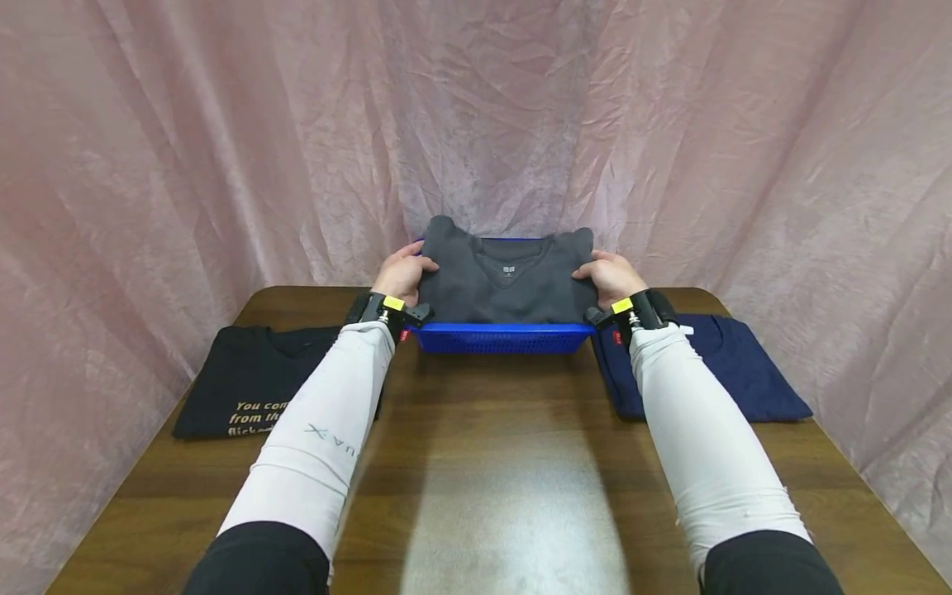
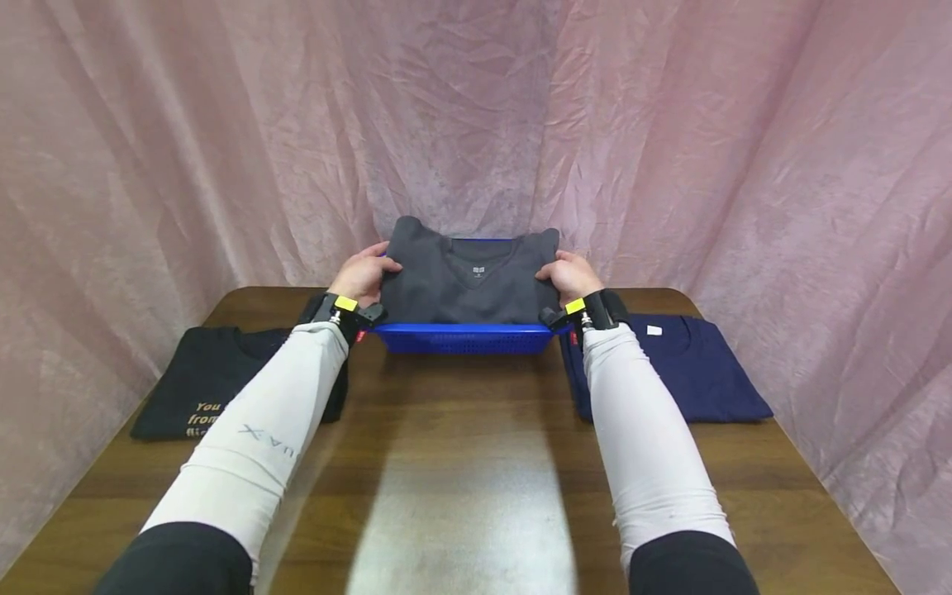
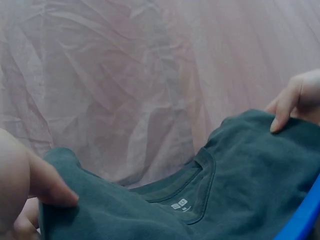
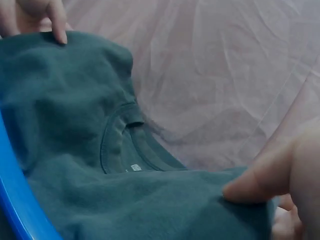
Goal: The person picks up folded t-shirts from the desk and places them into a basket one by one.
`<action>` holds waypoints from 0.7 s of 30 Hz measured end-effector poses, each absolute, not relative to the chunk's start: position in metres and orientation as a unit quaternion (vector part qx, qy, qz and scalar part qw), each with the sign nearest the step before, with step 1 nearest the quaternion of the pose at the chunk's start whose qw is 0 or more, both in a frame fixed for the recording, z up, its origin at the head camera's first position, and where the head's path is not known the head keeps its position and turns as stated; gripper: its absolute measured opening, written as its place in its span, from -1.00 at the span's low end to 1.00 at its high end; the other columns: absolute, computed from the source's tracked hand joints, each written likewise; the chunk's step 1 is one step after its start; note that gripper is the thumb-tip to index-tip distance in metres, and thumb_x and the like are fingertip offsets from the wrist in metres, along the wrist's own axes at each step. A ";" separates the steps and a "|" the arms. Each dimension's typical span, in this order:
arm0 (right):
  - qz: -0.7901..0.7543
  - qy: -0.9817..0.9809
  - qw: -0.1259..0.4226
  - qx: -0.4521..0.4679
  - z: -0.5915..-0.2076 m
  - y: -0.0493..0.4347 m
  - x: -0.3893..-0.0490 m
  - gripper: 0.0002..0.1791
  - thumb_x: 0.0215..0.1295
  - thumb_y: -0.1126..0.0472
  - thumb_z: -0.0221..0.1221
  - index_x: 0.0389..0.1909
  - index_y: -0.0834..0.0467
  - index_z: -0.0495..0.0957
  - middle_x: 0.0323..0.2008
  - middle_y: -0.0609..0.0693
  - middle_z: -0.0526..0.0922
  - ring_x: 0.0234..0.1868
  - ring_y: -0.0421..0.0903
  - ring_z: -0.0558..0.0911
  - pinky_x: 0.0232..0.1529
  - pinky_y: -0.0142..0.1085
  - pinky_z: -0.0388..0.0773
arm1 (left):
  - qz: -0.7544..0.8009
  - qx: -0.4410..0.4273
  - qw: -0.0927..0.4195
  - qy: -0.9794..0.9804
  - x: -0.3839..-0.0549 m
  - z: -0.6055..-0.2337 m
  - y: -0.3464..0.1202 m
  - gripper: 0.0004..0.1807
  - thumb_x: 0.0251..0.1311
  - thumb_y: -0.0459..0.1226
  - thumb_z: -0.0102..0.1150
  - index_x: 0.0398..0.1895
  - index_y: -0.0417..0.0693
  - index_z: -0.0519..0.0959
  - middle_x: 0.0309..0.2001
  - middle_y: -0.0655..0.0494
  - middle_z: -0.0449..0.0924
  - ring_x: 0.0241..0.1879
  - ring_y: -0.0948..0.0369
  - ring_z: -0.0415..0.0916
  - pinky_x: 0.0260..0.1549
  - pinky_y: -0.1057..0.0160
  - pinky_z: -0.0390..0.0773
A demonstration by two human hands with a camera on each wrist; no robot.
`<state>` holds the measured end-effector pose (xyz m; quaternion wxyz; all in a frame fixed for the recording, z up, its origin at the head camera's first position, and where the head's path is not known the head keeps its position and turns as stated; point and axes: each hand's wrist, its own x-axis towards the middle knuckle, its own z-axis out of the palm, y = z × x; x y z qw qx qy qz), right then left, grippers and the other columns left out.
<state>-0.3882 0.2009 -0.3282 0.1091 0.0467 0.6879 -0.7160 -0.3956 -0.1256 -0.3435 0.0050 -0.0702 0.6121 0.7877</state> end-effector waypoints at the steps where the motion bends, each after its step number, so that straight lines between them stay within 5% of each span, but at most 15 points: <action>1: -0.710 0.693 0.113 0.045 -0.329 0.200 -0.387 -0.10 0.37 0.49 -0.02 0.57 0.13 -0.32 0.46 0.17 -0.02 0.27 0.03 0.24 0.33 -0.04 0.21 | 0.781 -0.067 0.003 0.621 -0.395 -0.344 -0.126 -0.25 0.17 -0.58 0.09 0.46 -0.07 0.26 0.39 -0.03 0.20 0.23 0.15 0.22 0.27 0.15 0.26; 4: -0.694 0.711 0.110 0.024 -0.329 0.200 -0.386 -0.12 0.37 0.46 0.01 0.55 0.23 -0.29 0.45 0.21 0.02 0.29 0.06 0.23 0.35 -0.03 0.18 | 0.772 -0.052 0.000 0.634 -0.394 -0.345 -0.129 -0.31 0.23 -0.52 0.11 0.46 -0.11 0.25 0.37 -0.05 0.23 0.16 0.17 0.25 0.23 0.18 0.26; 13: -0.447 0.893 -0.057 -0.017 -0.321 0.207 -0.376 -0.33 0.40 0.26 0.00 0.45 0.42 0.05 0.24 0.38 0.38 0.22 0.20 0.38 0.27 0.04 0.31 | 0.760 -0.004 -0.041 0.648 -0.386 -0.337 -0.144 -0.49 0.37 -0.45 0.04 0.38 -0.24 0.32 0.24 -0.11 0.41 0.23 0.09 0.31 0.28 -0.03 0.26; 21: -0.510 0.855 -0.063 -0.062 -0.330 0.208 -0.354 -0.47 0.43 0.28 0.02 0.36 0.38 0.28 0.19 0.31 0.46 0.04 0.17 0.54 0.00 0.02 0.57 | 0.684 0.073 -0.059 0.724 -0.363 -0.336 -0.154 -0.61 0.39 -0.40 0.09 0.24 -0.31 0.46 0.08 -0.14 0.53 0.08 0.05 0.46 0.11 -0.12 0.45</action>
